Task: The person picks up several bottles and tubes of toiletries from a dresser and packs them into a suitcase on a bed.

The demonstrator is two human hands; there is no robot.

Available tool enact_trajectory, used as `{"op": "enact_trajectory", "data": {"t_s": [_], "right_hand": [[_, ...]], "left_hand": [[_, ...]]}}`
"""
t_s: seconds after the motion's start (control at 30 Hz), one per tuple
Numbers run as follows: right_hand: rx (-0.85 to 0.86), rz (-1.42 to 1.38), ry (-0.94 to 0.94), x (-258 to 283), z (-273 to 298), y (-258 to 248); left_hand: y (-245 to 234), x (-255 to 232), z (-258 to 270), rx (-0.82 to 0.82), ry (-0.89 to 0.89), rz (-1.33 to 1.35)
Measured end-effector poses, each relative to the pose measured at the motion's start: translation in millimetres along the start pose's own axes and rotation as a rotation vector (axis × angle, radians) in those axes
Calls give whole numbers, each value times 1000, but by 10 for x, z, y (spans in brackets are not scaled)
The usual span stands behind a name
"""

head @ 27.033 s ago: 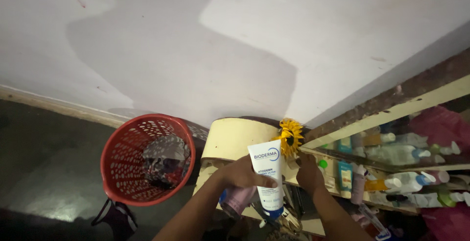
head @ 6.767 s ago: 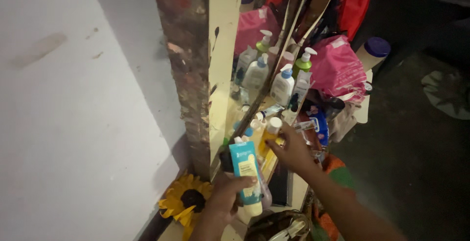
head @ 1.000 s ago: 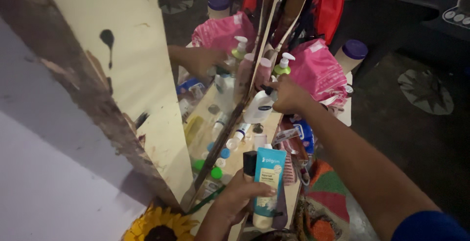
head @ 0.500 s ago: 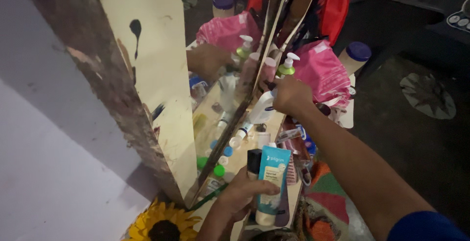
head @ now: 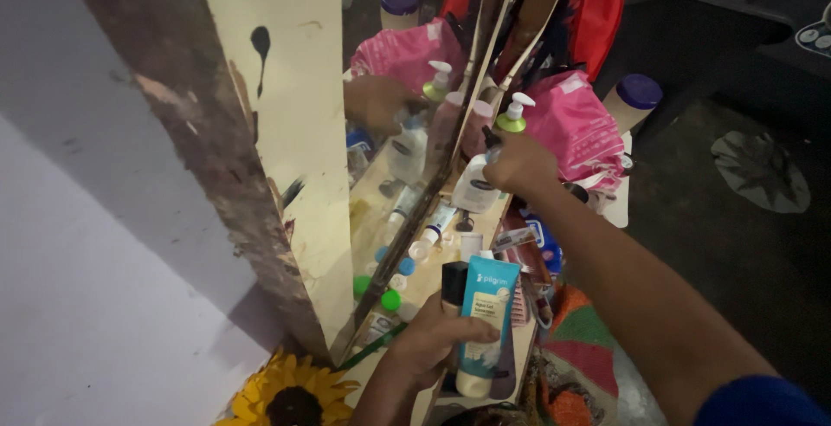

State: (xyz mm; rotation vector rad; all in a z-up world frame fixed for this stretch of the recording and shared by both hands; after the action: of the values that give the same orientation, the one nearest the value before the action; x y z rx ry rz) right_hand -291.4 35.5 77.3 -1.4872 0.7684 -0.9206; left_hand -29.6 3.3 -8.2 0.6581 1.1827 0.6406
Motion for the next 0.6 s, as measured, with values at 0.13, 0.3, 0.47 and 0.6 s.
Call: {"op": "enact_trajectory", "data": {"t_s": [0.13,0.3,0.47,0.6], "right_hand": [[-156,-36,-88,-142,18,28],[-400,-270,-153,-460,351,219],[-137,-737,241,-1023,1113,1026],[137,-632,409,-1396,1989,1935]], "left_hand": [[-27,16,-9,-106,-48,-28],[-33,-9,-1,-66,8,-11],[-71,12,-9,-62,9,-21],[-77,26,12,-44,19,-9]]}}
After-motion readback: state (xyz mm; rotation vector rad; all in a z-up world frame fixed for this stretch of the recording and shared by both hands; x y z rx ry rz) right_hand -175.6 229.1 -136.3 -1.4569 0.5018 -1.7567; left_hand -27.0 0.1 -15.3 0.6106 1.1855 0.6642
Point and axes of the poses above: each hand's wrist, its own z-axis away from the middle knuckle, its own y-axis out of the palm, x = y × z, the point moved 3 cm from there along -z, towards the middle knuckle, and after that the axes turned 7 degrees about z, right-handed, at the moved point
